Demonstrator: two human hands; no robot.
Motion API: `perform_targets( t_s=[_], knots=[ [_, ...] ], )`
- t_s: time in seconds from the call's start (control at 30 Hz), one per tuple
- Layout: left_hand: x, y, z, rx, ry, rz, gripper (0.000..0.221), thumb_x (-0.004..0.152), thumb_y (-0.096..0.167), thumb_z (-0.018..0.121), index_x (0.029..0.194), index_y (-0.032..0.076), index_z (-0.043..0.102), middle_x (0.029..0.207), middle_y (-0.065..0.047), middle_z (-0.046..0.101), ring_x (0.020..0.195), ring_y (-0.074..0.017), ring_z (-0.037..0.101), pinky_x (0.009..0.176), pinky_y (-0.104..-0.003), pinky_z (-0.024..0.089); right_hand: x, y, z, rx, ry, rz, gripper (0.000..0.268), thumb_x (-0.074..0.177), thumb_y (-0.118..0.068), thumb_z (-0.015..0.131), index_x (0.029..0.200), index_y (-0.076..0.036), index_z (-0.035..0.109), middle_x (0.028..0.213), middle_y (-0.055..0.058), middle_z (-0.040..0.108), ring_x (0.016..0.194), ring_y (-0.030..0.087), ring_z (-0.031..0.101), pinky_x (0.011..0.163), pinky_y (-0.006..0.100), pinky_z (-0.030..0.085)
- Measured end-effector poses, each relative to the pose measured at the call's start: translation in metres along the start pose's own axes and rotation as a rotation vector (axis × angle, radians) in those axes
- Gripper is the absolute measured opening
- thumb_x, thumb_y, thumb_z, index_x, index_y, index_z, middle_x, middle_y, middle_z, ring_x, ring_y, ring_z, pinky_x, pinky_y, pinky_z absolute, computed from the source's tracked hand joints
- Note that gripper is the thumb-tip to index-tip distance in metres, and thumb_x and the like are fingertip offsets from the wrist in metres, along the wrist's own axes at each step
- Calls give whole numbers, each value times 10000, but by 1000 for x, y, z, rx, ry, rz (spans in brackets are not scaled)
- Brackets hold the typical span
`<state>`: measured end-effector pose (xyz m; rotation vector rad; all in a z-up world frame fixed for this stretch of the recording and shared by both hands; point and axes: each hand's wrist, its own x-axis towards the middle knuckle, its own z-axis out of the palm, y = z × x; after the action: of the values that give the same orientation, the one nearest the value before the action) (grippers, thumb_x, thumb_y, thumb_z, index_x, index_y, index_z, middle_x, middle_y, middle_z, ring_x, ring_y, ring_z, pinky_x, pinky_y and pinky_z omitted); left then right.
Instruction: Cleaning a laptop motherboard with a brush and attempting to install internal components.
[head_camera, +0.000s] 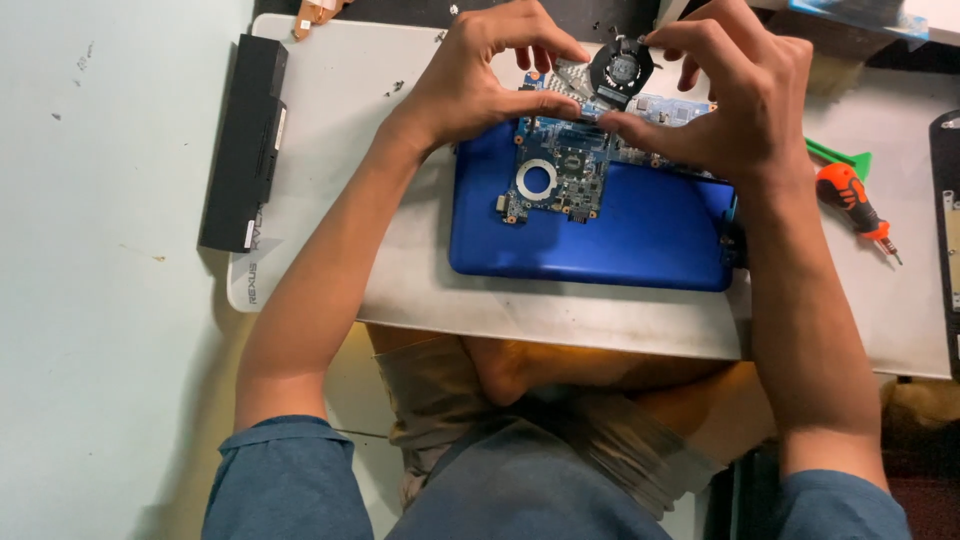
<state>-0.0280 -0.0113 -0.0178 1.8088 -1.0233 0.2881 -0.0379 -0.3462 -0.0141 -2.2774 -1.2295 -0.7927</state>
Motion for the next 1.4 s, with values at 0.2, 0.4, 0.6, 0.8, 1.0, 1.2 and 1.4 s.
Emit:
perform_targets(
  t_s=[0.2, 0.4, 0.6, 0.8, 1.0, 1.2, 1.4],
  knots=[
    [-3, 6, -7, -220, -61, -219, 441, 929, 78, 1098, 1308, 132, 879, 1059, 9, 808, 962, -111, 671, 959, -282, 582, 4, 12, -1, 439, -49, 38, 686, 1025, -222, 826, 1545, 194, 661, 1303, 311, 634, 987, 372, 724, 720, 414, 539],
    [-2, 6, -8, -270, -220, -283, 381, 909, 76, 1070, 1244, 124, 895, 1152, 12, 865, 934, -112, 695, 901, -274, 649, 18, -19, -17, 405, -104, 178, 695, 951, 308, 737, 1624, 133, 738, 1555, 304, 602, 1120, 343, 722, 775, 362, 577],
    [-4, 2, -9, -285, -229, -297, 419, 927, 68, 1068, 1303, 116, 890, 987, 8, 776, 911, -101, 640, 843, -258, 587, 14, -9, -5, 384, -185, 123, 608, 867, 184, 1011, 1439, 3, 910, 1605, 274, 667, 1051, 266, 693, 759, 340, 591],
    [-6, -10, -6, -279, -196, -193, 604, 1111, 97, 949, 1639, 204, 675, 1289, -80, 847, 1039, -130, 771, 956, -289, 710, 3, -3, 1, 159, -35, -29, 279, 1015, 56, 1201, 1191, 79, 986, 1235, 215, 831, 835, 225, 702, 700, 341, 572],
    [-5, -6, -6, -258, -87, -149, 541, 1165, 406, 887, 1585, 146, 667, 1275, -122, 855, 1054, -184, 804, 943, -310, 660, 2, -9, -6, -113, 52, -107, 247, 997, 3, 1215, 1011, -27, 970, 1247, 126, 885, 743, 146, 617, 661, 327, 477],
    [0, 19, -1, -325, -237, -186, 797, 875, 159, 1147, 1535, 133, 702, 1290, -33, 803, 1061, -135, 716, 975, -282, 621, 13, -32, -8, -274, -67, -165, 247, 964, -193, 1087, 1083, -162, 872, 1406, 11, 883, 835, 118, 662, 700, 311, 488],
    [0, 14, 11, -434, -199, -208, 508, 968, 5, 1011, 1386, 63, 727, 1275, -51, 793, 1139, -166, 731, 1022, -328, 652, 22, -48, -12, -262, -107, -145, 239, 970, -184, 1054, 1091, -151, 850, 1351, -19, 846, 843, 141, 613, 716, 335, 469]
  ],
)
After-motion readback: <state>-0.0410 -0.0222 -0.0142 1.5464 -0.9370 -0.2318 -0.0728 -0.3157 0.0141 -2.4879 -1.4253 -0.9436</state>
